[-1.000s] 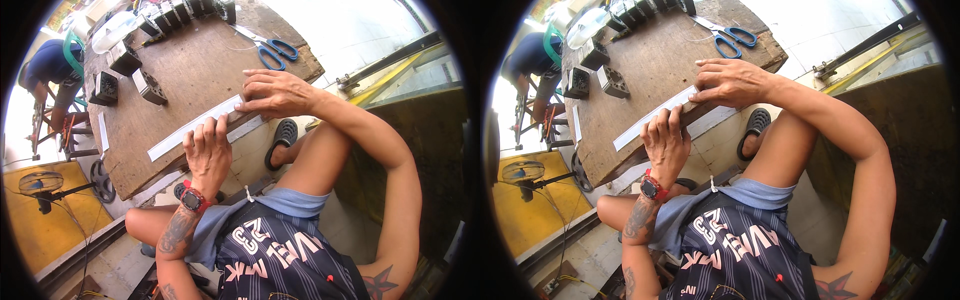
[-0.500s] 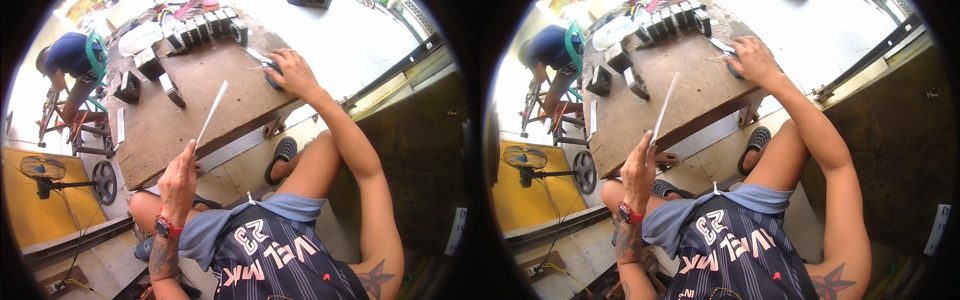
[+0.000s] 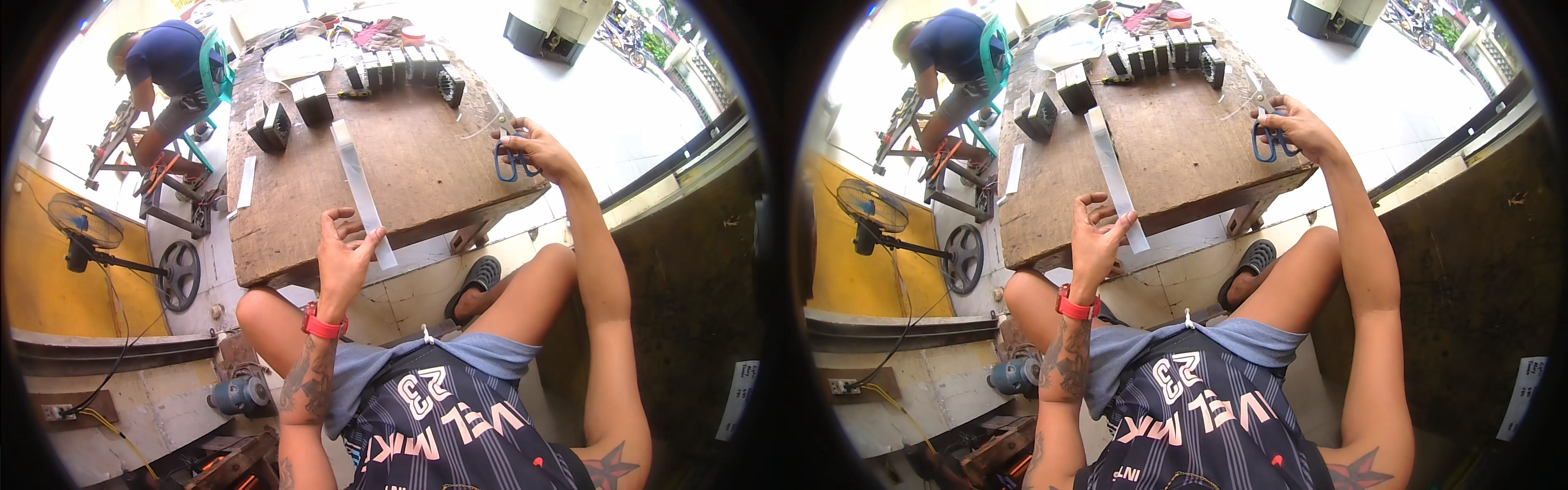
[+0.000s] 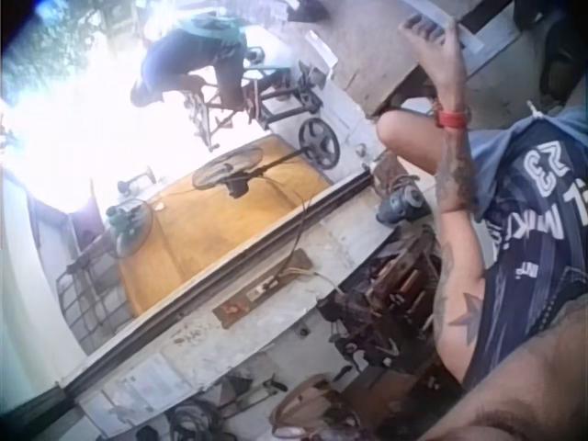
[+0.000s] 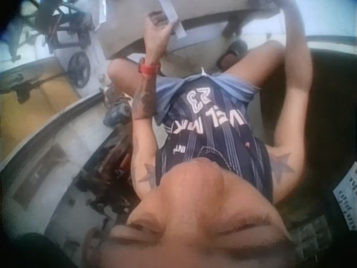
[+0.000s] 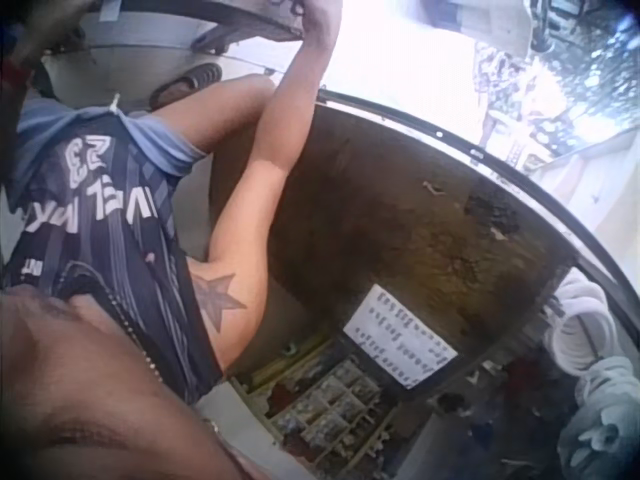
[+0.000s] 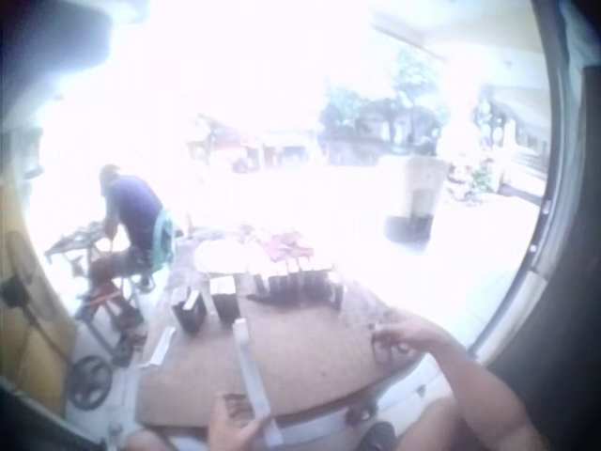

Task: The person cuts a strip of white material into small squares using scissors and inserts them into the slots of a cylindrical metal motor stator. The person repeats this process for multiple slots.

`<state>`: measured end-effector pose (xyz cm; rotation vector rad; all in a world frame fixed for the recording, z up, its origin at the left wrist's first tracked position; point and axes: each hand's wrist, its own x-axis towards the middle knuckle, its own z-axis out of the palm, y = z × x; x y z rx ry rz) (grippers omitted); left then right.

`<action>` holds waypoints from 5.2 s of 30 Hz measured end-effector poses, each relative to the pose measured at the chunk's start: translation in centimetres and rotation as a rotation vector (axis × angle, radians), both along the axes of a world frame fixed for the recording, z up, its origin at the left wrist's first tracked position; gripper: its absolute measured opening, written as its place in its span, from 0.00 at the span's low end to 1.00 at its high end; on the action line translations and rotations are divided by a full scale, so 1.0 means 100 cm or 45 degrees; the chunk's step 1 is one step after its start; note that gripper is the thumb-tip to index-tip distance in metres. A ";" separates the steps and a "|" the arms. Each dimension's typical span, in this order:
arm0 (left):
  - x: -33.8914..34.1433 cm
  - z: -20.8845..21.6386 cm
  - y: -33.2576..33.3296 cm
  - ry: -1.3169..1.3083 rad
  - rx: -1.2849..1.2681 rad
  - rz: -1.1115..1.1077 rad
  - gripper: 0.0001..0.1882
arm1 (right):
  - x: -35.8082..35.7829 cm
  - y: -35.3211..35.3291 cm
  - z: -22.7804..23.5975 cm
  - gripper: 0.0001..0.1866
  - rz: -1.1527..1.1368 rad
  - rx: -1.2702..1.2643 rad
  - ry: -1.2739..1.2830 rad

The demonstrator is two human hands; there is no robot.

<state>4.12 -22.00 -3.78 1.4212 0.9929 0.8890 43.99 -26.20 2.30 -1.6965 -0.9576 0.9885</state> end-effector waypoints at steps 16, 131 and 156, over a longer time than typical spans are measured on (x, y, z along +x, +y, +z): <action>0.010 0.023 0.078 -0.253 0.251 -0.002 0.17 | -0.121 0.028 0.044 0.21 0.241 0.373 -0.519; -0.052 0.014 -0.116 0.161 0.146 0.128 0.19 | -0.124 0.052 0.033 0.17 -0.287 0.134 -1.499; -0.041 0.020 -0.095 0.307 0.379 0.087 0.19 | -0.164 0.055 -0.032 0.21 0.007 0.612 -1.644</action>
